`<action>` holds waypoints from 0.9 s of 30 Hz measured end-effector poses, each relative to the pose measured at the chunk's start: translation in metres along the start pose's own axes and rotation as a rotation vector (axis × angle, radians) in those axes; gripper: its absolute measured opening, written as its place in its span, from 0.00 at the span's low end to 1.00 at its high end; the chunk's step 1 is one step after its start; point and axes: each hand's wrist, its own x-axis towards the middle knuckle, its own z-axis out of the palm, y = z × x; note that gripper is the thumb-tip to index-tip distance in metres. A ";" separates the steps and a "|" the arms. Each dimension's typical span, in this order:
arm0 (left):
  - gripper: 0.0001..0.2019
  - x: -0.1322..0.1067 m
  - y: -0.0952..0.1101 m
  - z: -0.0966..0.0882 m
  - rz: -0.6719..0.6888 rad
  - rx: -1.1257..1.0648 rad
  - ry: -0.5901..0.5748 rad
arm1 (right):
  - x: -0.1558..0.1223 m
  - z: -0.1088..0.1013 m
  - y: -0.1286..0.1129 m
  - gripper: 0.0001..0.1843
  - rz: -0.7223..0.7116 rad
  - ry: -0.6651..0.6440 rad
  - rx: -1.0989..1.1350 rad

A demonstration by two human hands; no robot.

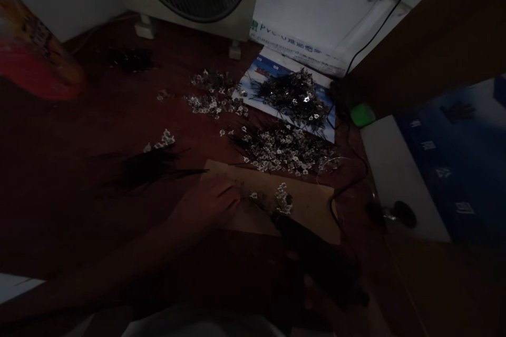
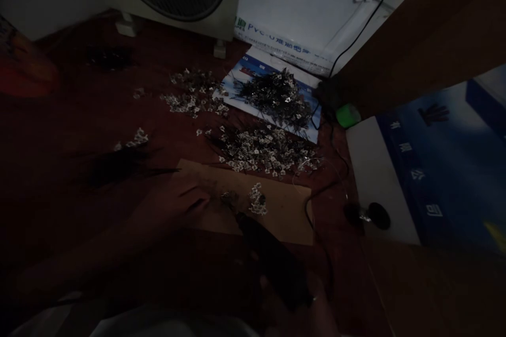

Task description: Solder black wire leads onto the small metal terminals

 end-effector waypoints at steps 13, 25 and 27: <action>0.13 0.001 0.001 0.002 0.024 0.034 0.028 | 0.001 0.006 -0.018 0.26 -0.019 -0.018 -0.027; 0.13 0.000 0.000 0.004 0.020 0.024 0.000 | 0.001 0.008 -0.024 0.26 -0.009 -0.029 0.046; 0.13 0.001 -0.001 0.005 0.026 0.027 0.002 | 0.001 0.008 -0.023 0.27 0.006 -0.039 0.057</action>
